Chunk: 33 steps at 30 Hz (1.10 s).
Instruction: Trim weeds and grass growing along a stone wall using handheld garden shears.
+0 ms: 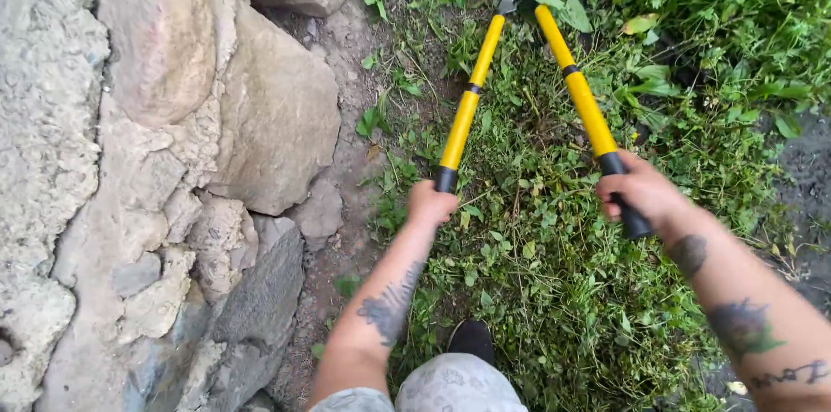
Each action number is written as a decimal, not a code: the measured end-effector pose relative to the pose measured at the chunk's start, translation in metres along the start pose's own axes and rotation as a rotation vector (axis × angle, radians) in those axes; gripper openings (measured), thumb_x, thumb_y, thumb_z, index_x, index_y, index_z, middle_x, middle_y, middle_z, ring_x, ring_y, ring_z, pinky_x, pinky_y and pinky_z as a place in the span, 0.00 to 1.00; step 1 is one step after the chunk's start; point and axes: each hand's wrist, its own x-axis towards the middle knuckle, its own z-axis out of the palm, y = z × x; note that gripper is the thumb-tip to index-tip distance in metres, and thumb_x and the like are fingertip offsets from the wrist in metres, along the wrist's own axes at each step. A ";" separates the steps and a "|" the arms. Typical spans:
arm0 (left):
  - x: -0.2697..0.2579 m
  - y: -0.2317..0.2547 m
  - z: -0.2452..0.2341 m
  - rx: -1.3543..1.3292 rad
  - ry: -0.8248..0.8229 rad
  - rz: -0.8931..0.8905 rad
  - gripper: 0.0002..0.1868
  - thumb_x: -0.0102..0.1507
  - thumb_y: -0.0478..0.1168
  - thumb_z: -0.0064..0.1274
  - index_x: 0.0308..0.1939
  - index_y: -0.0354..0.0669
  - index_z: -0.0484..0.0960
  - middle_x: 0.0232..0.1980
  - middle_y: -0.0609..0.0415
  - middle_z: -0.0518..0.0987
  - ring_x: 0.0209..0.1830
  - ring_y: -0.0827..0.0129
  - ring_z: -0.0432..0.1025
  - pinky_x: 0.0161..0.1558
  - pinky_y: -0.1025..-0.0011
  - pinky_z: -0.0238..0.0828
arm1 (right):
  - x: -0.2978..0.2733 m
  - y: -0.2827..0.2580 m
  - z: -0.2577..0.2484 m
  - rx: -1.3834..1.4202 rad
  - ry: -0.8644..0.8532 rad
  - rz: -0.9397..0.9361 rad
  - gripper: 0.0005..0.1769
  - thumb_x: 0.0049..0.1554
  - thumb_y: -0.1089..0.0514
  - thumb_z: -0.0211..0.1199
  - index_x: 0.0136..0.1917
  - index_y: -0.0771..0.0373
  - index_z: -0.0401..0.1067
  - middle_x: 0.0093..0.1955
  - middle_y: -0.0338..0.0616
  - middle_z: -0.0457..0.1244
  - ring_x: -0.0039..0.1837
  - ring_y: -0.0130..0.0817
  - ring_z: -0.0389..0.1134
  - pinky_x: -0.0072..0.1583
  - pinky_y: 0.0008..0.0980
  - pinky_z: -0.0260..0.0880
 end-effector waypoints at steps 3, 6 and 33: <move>-0.020 0.004 0.052 -0.033 -0.064 -0.049 0.26 0.53 0.31 0.61 0.54 0.36 0.73 0.31 0.57 0.74 0.19 0.76 0.69 0.19 0.74 0.67 | -0.015 -0.001 0.037 0.095 0.064 -0.035 0.32 0.48 0.73 0.58 0.65 0.60 0.56 0.32 0.42 0.57 0.25 0.34 0.58 0.28 0.35 0.61; -0.048 -0.009 0.058 -0.064 -0.150 -0.054 0.28 0.54 0.32 0.60 0.58 0.37 0.71 0.31 0.58 0.71 0.18 0.76 0.66 0.19 0.74 0.67 | -0.036 0.014 0.036 0.135 0.039 -0.030 0.33 0.47 0.74 0.57 0.65 0.62 0.54 0.31 0.44 0.58 0.24 0.36 0.58 0.27 0.36 0.61; 0.052 0.099 0.027 -0.011 -0.091 0.073 0.22 0.53 0.31 0.61 0.50 0.41 0.73 0.28 0.56 0.76 0.17 0.73 0.70 0.20 0.71 0.70 | 0.049 -0.094 -0.006 0.087 -0.010 -0.086 0.29 0.47 0.73 0.56 0.60 0.58 0.56 0.30 0.43 0.56 0.25 0.34 0.58 0.27 0.36 0.61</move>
